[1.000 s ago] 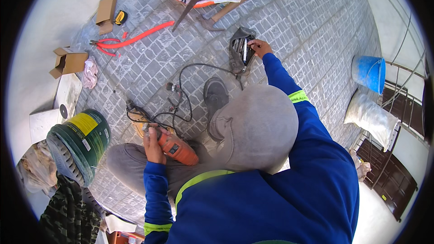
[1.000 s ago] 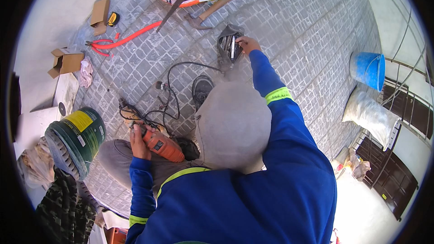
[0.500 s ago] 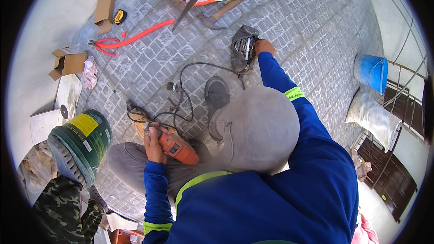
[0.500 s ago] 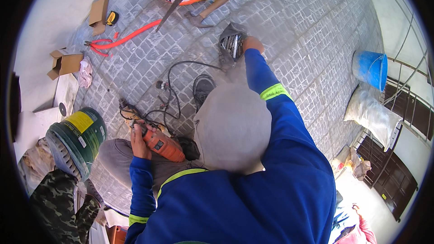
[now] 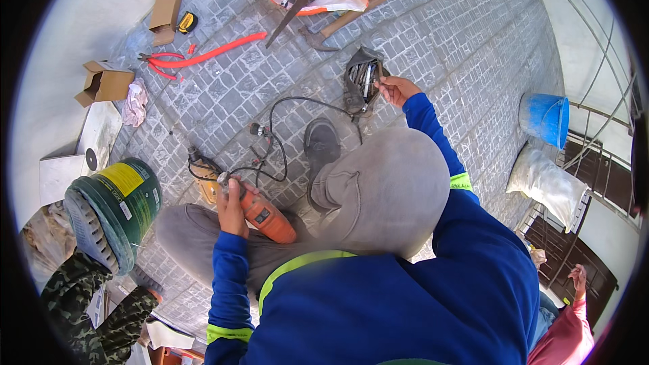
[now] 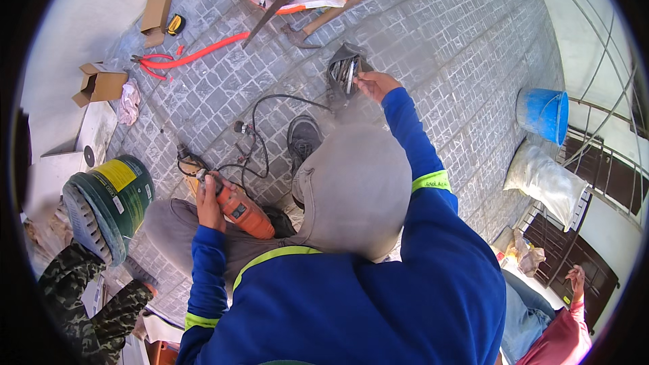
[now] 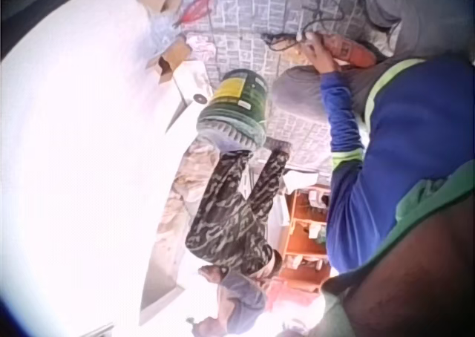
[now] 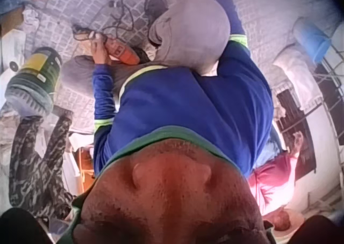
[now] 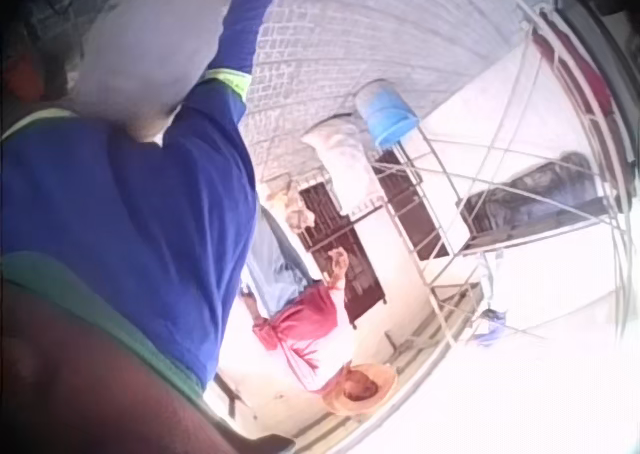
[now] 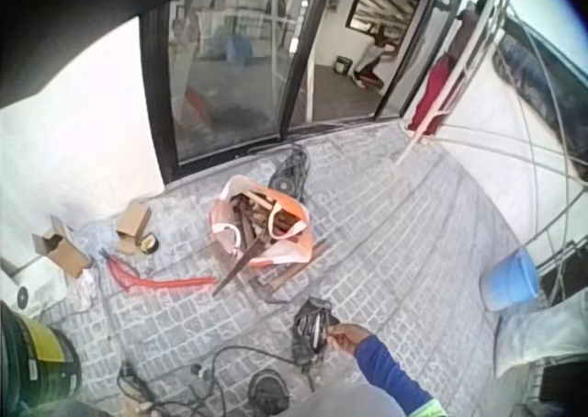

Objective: The person sits on the floor and handles a corded power drill, attaching a drill bit and tightening the chuck. They then stand and use the drill on a metal scaffolding structure while other workers are present nearby.

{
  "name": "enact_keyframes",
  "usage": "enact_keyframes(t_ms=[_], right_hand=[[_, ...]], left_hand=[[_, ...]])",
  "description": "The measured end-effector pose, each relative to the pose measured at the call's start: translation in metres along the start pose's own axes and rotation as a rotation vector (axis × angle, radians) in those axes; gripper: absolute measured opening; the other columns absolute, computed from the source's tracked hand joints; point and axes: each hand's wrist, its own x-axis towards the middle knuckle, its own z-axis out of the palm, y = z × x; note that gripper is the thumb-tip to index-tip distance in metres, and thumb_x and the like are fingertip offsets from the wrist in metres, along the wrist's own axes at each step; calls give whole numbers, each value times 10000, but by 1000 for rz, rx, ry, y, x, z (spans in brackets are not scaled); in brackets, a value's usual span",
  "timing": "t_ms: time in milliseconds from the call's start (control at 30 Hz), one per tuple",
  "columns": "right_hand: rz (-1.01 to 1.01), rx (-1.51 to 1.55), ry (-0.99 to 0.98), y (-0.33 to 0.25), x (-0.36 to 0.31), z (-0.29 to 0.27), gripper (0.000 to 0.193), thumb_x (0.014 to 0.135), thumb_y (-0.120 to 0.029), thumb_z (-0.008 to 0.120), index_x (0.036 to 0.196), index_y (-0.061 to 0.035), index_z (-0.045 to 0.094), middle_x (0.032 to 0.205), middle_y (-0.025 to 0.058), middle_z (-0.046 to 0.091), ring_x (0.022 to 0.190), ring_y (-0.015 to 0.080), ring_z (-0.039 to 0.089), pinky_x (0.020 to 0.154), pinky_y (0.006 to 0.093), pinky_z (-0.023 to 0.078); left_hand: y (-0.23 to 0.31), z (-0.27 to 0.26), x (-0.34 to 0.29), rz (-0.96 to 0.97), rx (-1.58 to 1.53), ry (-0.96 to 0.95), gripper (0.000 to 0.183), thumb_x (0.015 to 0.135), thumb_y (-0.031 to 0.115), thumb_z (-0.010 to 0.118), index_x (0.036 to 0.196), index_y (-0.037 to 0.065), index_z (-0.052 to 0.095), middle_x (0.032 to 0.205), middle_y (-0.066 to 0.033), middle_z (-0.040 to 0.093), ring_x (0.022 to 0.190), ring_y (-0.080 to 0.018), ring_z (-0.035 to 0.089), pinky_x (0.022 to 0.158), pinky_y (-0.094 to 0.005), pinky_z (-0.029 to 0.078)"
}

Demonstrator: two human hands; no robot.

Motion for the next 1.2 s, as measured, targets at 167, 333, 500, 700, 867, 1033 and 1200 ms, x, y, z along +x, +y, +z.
enact_keyframes(t_ms=[167, 333, 500, 700, 867, 1033, 1200], right_hand=[[-65, 54, -311, 4, -55, 58, 275, 964, -135, 613, 1203, -2, 592, 1110, 118, 654, 814, 85, 604, 729, 177, 509], [-82, 0, -330, 5, -91, 104, 376, 973, -137, 610, 1327, -30, 538, 1153, 112, 666, 818, 83, 653, 720, 203, 546], [-119, -121, -335, 5, -112, 127, 416, 963, -76, 613, 1367, -72, 516, 1210, 121, 663, 852, 93, 695, 735, 227, 584], [-141, -226, -341, 3, -125, 142, 423, 952, -55, 621, 1362, -71, 517, 1199, 127, 664, 884, 106, 696, 764, 231, 586], [-200, -321, -370, -1, -131, 150, 424, 954, -48, 614, 1364, -49, 503, 1177, 130, 665, 886, 110, 695, 784, 228, 587], [-146, -351, -404, -11, -142, 162, 424, 961, -125, 622, 1363, -73, 499, 1185, 95, 662, 915, 100, 652, 810, 244, 542], [-111, -347, -462, -27, -149, 179, 353, 974, -180, 619, 1304, -105, 518, 1179, 101, 666, 891, 101, 661, 812, 259, 529]], left_hand=[[7, 1, 2, 22, 18, -90, 278, 1040, 306, 502, 1119, 39, 500, 844, -88, 617, 780, -179, 626, 715, -317, 531], [9, -3, 1, 47, -19, -129, 291, 1034, 316, 517, 1113, 36, 507, 838, -85, 617, 765, -178, 623, 705, -314, 529], [7, -7, -4, 59, -10, -101, 312, 1023, 338, 538, 1112, 40, 508, 822, -80, 614, 752, -170, 617, 693, -310, 529], [8, -10, -8, 65, -5, -124, 299, 1028, 340, 528, 1097, 50, 512, 822, -84, 612, 762, -179, 622, 686, -318, 532], [6, -12, -9, 76, 13, -139, 303, 1030, 346, 522, 1099, 51, 511, 829, -84, 610, 774, -189, 627, 693, -326, 534], [5, -13, -11, 82, 3, -156, 307, 1029, 348, 525, 1106, 52, 506, 825, -77, 606, 777, -189, 628, 687, -325, 533], [7, -12, -12, 80, 19, -158, 300, 1022, 344, 541, 1101, 57, 502, 823, -71, 605, 770, -185, 624, 677, -322, 529]])
